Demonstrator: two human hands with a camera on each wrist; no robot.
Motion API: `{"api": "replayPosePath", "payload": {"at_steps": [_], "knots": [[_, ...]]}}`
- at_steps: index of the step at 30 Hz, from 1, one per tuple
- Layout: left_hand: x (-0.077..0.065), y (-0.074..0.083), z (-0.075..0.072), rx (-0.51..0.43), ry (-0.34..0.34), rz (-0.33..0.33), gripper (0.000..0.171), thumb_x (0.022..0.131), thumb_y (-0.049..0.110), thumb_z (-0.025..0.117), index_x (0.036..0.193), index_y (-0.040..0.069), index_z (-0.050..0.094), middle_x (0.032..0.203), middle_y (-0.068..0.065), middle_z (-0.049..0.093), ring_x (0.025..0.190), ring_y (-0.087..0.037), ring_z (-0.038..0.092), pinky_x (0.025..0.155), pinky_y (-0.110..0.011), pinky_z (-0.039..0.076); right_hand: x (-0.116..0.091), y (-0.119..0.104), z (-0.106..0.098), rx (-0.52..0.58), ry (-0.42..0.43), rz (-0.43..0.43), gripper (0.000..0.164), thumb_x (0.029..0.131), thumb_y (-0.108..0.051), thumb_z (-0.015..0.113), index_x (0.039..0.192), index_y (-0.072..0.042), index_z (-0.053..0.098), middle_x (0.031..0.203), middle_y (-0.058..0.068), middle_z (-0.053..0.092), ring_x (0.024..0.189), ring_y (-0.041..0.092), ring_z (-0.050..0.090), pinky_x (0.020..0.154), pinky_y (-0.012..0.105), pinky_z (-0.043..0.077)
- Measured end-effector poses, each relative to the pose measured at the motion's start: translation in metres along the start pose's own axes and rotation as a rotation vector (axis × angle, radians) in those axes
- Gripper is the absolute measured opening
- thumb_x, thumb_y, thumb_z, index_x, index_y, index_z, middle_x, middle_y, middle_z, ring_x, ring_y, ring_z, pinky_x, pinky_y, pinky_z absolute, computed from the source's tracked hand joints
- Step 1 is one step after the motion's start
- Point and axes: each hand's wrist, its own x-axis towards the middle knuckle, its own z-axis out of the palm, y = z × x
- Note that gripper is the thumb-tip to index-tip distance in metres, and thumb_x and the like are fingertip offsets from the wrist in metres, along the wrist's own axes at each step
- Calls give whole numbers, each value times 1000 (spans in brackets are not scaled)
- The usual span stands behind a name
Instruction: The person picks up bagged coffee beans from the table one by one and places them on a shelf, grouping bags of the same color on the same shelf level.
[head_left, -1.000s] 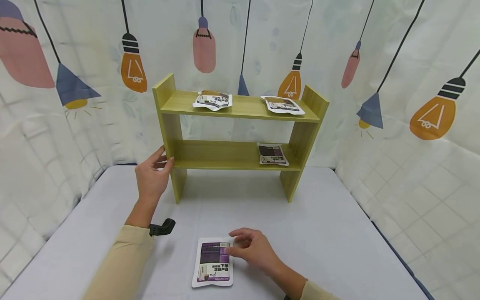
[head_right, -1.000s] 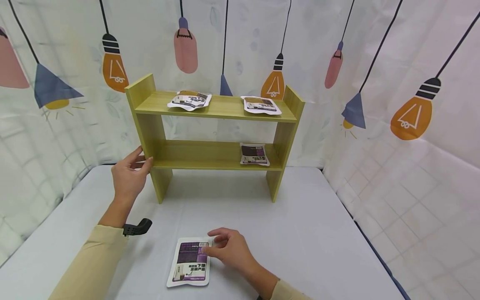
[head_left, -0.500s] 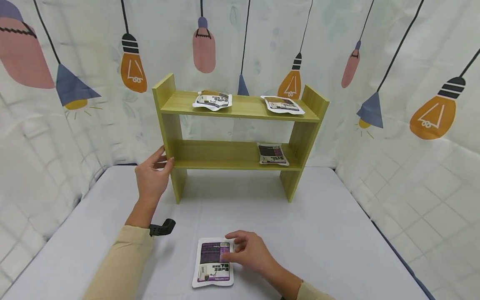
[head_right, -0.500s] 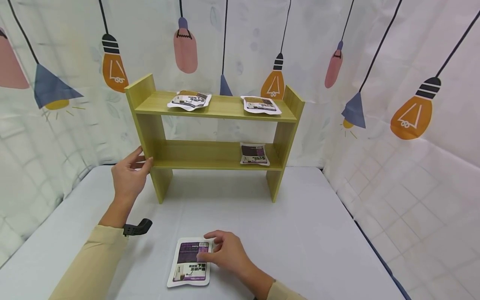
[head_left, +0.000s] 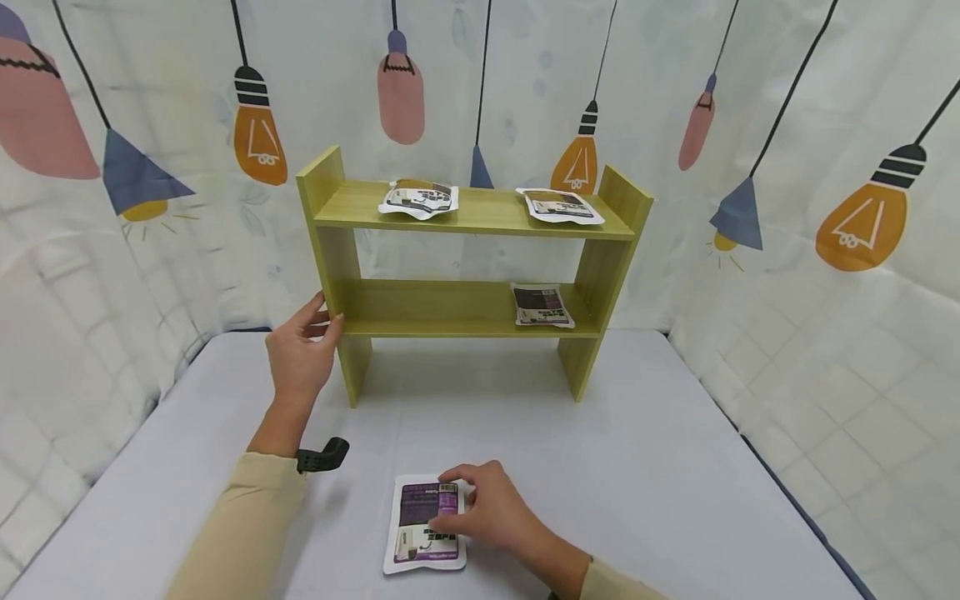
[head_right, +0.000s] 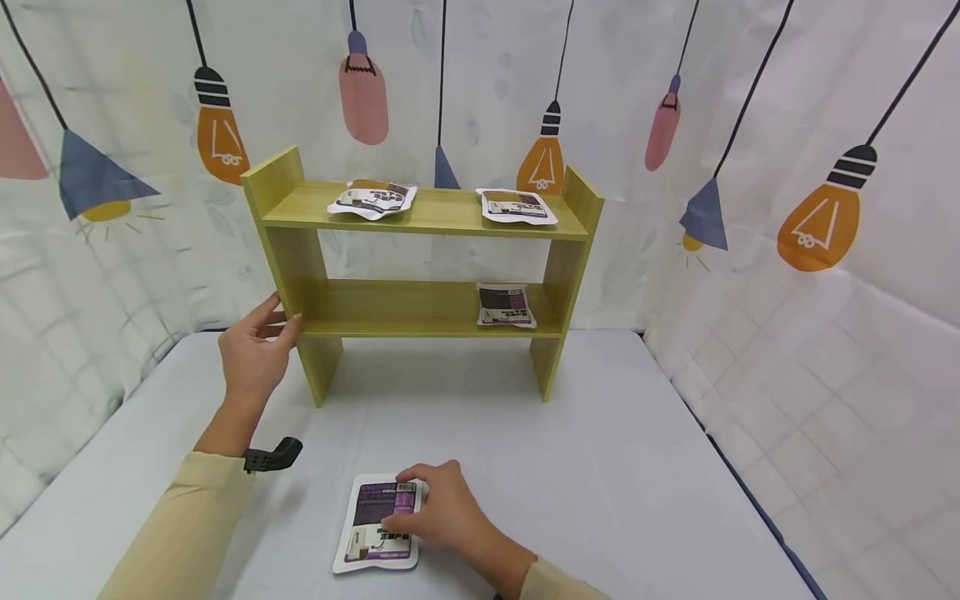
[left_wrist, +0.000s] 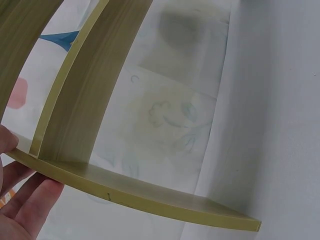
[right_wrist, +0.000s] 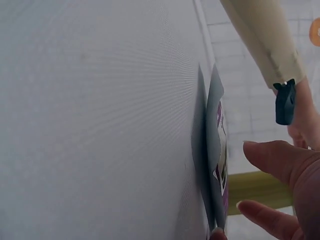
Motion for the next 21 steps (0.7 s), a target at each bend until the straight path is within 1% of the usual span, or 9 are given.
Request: {"api": "replayPosePath", "payload": {"at_steps": [3,5,8,9,11,16,21], "knots": [[0,-1,0,-4,7,6,47,97,20,70,142,25,62,112,-17,78,93,-36,75,69,0,45,1,-3,2,-66,-6,1,51,70,-34,93,117,-20,77,100,8,52,82,14,48,64,23,42],[0,-1,0,-5,13,13,47,96,19,70,142,26,62,112,-17,78,93,-37,75,69,0,45,1,-6,3,-106,-14,23,52,70,-37,93,118,-22,76,102,8,51,83,15,47,68,26,44],[1,-3,1,-7,18,23,47,96,19,70,142,28,62,111,-17,78,92,-37,75,70,0,45,1,-11,5,-151,-18,53,55,69,-39,94,119,-26,75,107,11,50,90,19,49,77,35,50],[1,-3,1,-4,19,25,47,96,19,70,142,29,62,111,-17,78,92,-36,75,70,0,45,1,-12,6,-162,-20,70,56,68,-40,94,120,-27,74,108,10,48,92,20,48,80,38,51],[2,-4,1,-1,17,23,48,97,19,70,142,29,61,112,-17,78,92,-36,75,70,1,45,0,-14,8,-181,-14,79,59,67,-40,95,120,-28,74,110,10,47,96,21,48,83,43,52],[1,-4,2,3,9,16,48,97,20,69,143,29,60,114,-17,77,93,-35,76,70,1,44,0,-14,12,-214,1,88,61,65,-38,96,121,-30,71,111,7,45,98,20,46,82,41,52],[1,-3,1,2,5,6,48,98,22,69,143,29,60,114,-17,77,93,-35,75,71,1,44,1,-14,13,-225,-7,87,62,65,-36,97,120,-31,70,112,7,45,99,20,46,82,41,52]]}}
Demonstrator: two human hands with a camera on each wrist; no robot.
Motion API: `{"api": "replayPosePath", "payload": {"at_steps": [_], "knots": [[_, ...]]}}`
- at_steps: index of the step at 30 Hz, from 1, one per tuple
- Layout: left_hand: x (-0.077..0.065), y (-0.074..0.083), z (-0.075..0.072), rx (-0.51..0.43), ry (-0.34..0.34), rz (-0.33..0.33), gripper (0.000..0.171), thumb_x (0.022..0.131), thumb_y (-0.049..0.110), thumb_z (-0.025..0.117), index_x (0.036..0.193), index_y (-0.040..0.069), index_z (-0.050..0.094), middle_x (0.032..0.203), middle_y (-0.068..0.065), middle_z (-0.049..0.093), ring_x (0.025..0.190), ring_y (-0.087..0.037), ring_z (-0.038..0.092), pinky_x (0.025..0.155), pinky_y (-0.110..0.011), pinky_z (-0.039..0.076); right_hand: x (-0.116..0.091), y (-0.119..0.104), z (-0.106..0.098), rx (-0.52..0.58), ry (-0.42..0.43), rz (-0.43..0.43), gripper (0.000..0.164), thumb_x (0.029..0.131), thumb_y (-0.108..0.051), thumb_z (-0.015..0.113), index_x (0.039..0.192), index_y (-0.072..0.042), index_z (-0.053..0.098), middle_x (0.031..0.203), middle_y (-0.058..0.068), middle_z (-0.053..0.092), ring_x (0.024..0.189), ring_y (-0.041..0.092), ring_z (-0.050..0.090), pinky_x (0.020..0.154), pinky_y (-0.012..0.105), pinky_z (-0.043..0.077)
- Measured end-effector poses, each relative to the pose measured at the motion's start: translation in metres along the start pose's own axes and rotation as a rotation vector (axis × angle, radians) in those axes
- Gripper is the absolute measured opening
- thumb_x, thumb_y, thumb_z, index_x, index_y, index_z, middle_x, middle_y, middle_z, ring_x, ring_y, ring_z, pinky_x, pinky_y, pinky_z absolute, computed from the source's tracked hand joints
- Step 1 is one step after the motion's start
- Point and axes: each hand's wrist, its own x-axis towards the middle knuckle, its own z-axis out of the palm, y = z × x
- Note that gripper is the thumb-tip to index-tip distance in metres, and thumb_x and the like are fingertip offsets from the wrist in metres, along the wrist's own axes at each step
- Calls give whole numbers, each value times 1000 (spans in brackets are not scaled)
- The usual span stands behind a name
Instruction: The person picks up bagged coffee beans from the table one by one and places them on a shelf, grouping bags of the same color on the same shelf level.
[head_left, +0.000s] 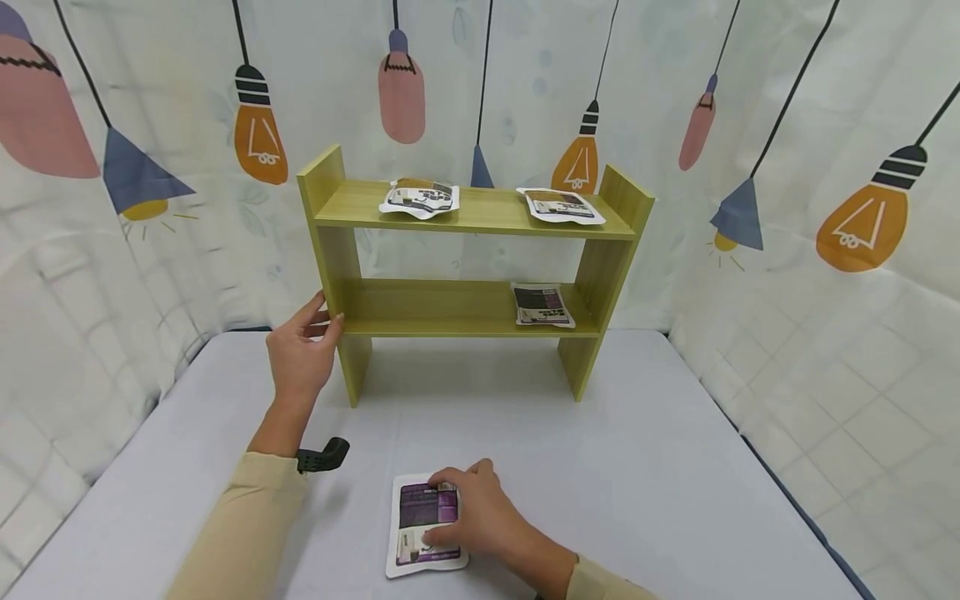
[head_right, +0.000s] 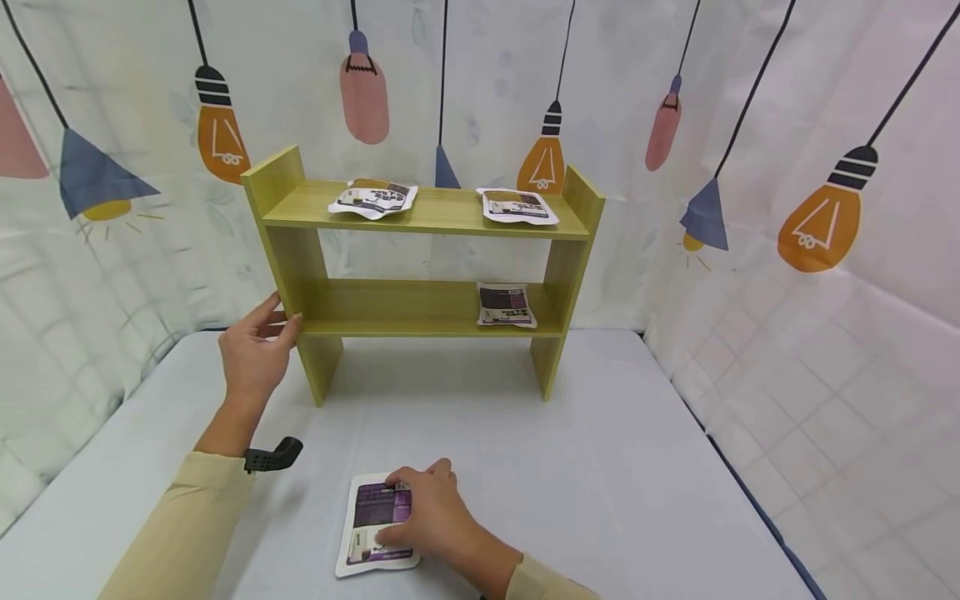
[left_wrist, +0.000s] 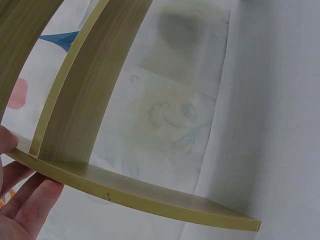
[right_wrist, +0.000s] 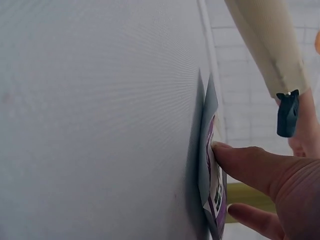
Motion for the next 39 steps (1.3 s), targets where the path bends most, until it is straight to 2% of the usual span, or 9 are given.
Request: {"api": "replayPosePath", "payload": {"at_steps": [7,14,24,29,36,39], "knots": [[0,1,0,-7,-1,8,47,97,22,69,143,28,60,113,-17,77,92,-35,76,72,1,44,0,-1,-1,21,0,-14,63,65,-33,98,121,-29,70,112,8,45,94,19,52,84,38,53],[0,-1,0,-1,-2,1,47,98,22,68,144,28,60,114,-17,77,94,-36,76,71,1,44,1,0,0,28,3,-54,61,64,-29,98,119,-29,71,110,3,52,97,14,49,88,34,51],[0,-1,0,-1,-6,-5,48,99,24,68,145,29,58,116,-17,77,95,-35,75,71,1,43,3,0,1,43,3,-104,59,64,-23,97,117,-29,72,103,-3,60,90,8,51,82,26,47],[-1,0,-1,-8,-3,-1,47,98,23,69,144,28,59,115,-16,77,94,-35,75,72,1,44,3,0,0,55,4,-109,57,65,-21,97,116,-28,73,103,-3,62,91,9,52,83,28,48],[-1,-2,0,-17,-3,16,47,98,23,69,144,28,60,114,-17,77,93,-35,75,72,1,44,4,2,2,87,11,-129,54,66,-21,97,114,-27,73,116,-8,72,112,14,63,102,39,52],[-1,-2,0,-8,-4,13,47,98,23,69,144,27,59,115,-17,77,94,-35,75,71,1,44,4,3,1,105,6,-125,54,66,-22,97,114,-28,73,117,-8,73,113,13,63,103,38,51]]}}
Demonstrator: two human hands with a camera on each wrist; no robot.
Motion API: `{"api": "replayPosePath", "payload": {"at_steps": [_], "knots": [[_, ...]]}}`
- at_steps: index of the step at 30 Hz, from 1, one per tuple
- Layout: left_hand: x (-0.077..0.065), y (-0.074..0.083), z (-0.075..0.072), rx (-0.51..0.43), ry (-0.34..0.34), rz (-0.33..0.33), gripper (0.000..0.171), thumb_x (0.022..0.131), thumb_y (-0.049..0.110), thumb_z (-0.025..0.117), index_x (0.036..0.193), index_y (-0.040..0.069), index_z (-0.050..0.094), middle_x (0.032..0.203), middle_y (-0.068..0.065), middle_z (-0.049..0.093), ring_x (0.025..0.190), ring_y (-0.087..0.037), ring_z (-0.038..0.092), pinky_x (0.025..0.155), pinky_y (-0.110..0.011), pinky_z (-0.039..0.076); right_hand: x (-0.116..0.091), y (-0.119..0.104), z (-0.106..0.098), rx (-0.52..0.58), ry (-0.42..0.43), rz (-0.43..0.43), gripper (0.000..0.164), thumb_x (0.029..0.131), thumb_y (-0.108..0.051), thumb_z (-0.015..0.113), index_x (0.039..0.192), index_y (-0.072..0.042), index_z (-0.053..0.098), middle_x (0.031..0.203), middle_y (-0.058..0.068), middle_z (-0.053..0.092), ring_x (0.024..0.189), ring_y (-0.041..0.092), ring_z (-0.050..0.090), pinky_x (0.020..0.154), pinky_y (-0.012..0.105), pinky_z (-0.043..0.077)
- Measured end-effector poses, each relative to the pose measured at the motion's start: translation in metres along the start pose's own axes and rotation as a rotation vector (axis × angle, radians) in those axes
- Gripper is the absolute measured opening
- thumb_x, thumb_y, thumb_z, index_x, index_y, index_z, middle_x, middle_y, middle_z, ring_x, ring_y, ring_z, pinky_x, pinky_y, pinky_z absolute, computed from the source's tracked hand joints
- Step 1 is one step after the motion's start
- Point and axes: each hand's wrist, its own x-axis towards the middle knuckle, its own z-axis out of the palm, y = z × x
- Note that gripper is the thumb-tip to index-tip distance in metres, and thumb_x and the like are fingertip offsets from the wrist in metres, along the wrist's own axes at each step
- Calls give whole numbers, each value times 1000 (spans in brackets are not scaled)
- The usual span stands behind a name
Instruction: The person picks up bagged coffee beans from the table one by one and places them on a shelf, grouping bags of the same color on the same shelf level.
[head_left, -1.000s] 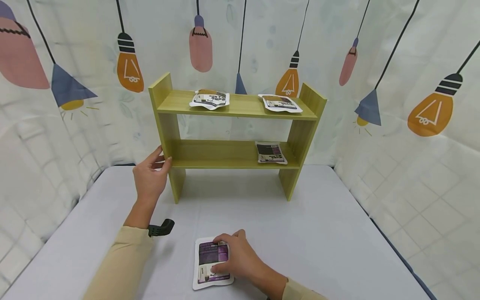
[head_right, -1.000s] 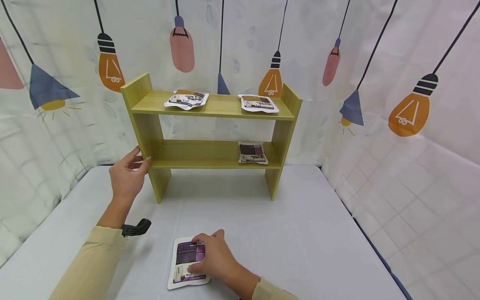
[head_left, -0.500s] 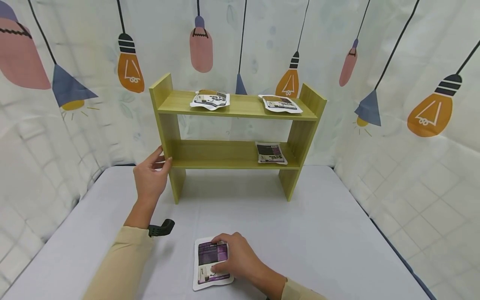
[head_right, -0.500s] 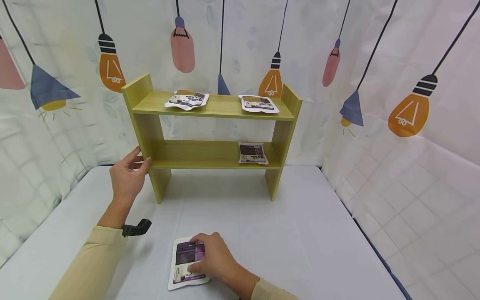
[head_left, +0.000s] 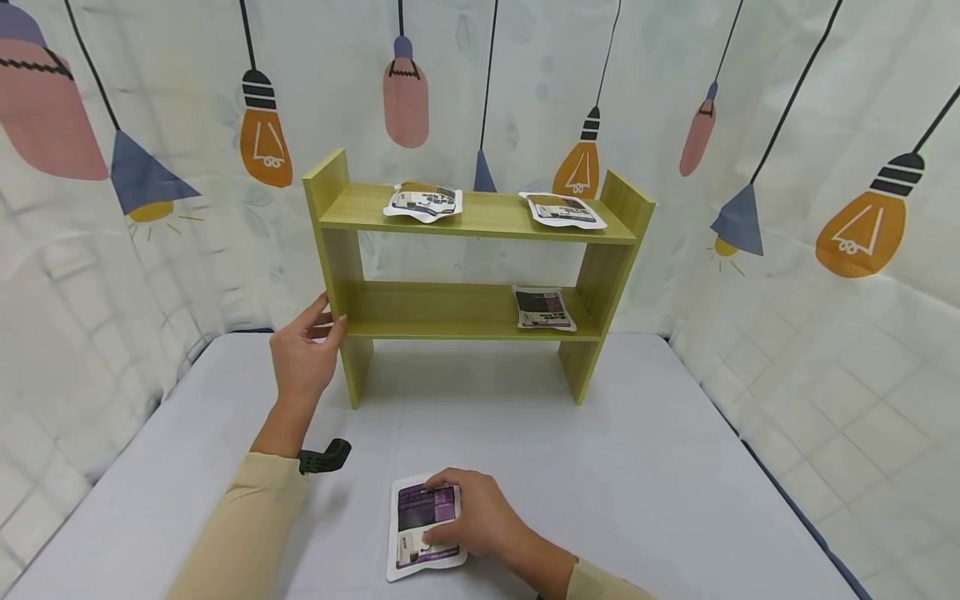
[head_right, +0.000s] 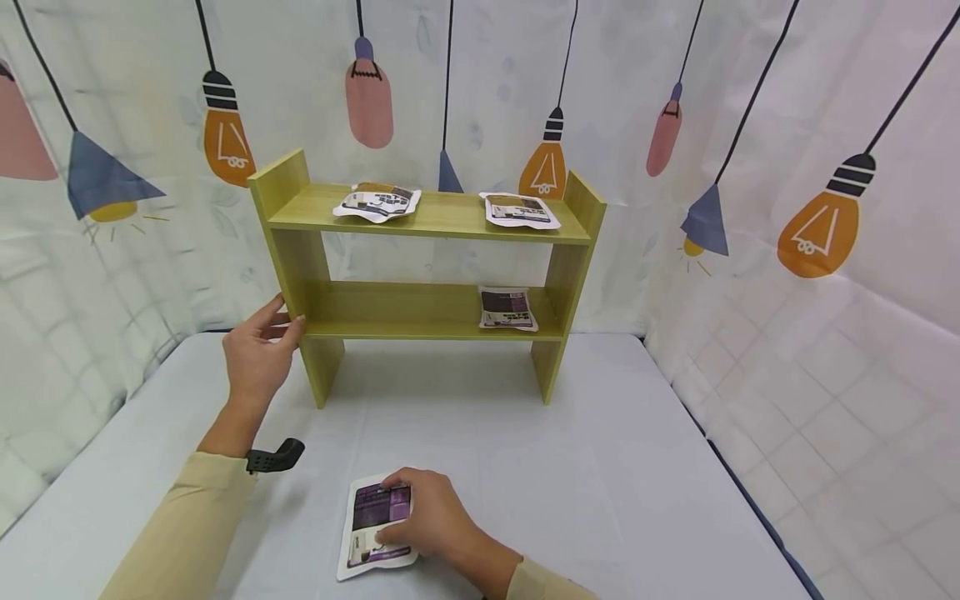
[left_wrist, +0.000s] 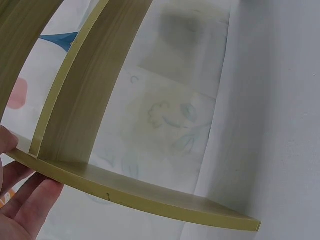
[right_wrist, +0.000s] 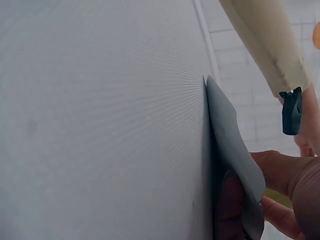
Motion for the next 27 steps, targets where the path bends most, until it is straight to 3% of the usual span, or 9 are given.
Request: {"api": "replayPosePath", "payload": {"at_steps": [10,20,27], "knots": [[0,1,0,-1,4,-11,47,98,23,69,144,28,60,114,-17,77,92,-36,75,70,1,44,3,5,1,86,-11,-10,46,68,-21,95,110,-30,79,118,-6,76,109,7,63,98,26,49],[0,3,-1,-4,-4,-20,47,98,24,68,144,28,59,116,-17,77,94,-35,75,71,1,44,3,6,1,100,-13,-21,49,67,-22,96,113,-28,80,119,-2,76,107,6,62,96,24,48],[0,2,0,4,-2,-18,47,99,25,68,145,28,58,116,-18,76,95,-36,75,71,1,44,7,9,1,140,-36,-23,53,68,-23,96,117,-30,78,125,-2,74,117,10,63,105,29,47]]}}
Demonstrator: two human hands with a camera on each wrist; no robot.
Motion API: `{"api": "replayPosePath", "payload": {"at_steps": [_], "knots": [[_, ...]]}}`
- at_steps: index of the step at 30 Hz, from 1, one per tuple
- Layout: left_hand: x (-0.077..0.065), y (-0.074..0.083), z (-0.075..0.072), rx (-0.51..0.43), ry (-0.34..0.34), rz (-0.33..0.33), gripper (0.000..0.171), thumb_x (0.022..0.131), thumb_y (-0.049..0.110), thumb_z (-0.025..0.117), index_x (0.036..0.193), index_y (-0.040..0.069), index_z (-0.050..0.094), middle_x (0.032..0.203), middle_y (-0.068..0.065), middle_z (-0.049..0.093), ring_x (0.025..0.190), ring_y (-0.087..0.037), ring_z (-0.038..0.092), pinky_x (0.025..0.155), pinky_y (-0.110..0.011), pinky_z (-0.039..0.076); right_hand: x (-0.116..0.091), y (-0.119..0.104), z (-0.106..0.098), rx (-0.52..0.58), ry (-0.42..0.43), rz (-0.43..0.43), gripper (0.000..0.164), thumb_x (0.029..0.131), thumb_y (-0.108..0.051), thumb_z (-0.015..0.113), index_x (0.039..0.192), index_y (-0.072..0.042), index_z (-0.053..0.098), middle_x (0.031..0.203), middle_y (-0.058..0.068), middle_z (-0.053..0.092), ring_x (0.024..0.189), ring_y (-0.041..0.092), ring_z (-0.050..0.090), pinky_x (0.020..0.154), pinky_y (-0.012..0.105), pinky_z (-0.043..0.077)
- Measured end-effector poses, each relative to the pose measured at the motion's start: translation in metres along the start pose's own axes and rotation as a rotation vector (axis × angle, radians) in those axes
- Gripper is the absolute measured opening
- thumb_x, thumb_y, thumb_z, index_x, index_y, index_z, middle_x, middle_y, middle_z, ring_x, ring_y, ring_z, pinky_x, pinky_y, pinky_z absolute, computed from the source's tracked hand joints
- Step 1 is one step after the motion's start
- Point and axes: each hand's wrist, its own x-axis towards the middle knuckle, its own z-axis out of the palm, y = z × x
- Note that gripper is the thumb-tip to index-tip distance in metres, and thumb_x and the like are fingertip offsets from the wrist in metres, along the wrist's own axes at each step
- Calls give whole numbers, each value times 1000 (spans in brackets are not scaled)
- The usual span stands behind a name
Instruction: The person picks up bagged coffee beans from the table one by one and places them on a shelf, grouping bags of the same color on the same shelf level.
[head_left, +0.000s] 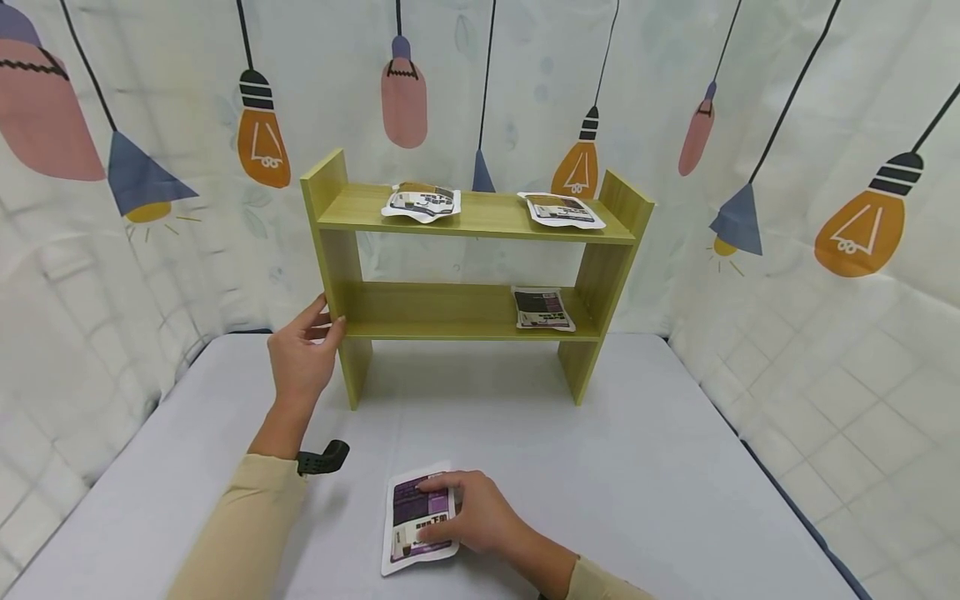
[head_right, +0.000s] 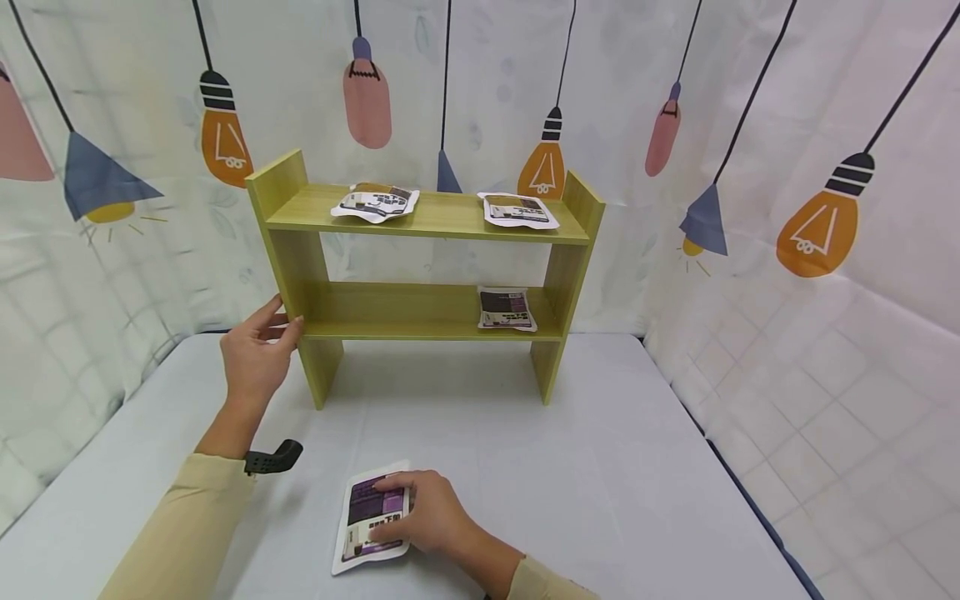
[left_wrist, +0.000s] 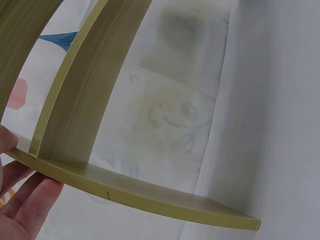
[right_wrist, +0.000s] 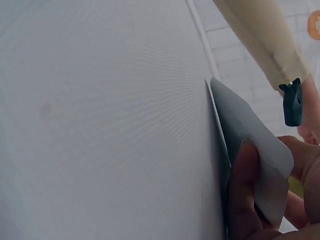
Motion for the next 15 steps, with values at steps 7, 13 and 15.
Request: {"api": "replayPosePath", "payload": {"at_steps": [7,13,15], "knots": [[1,-2,0,3,-2,0,47,99,26,68,145,27,59,116,-17,76,94,-34,75,70,1,44,6,6,-1,38,8,4,53,68,-23,96,118,-29,78,125,-3,74,119,13,63,109,33,45],[0,-2,0,-3,-2,0,47,99,27,68,145,27,58,117,-17,76,95,-35,74,71,1,44,11,6,-3,67,35,-12,53,68,-24,96,118,-29,78,127,-1,74,127,19,61,113,41,43],[0,-2,0,-4,-1,-1,47,99,27,68,145,27,58,117,-17,76,95,-35,74,71,1,44,13,6,-4,76,47,-9,53,68,-24,96,117,-29,78,127,0,74,127,20,61,113,43,42]]}}
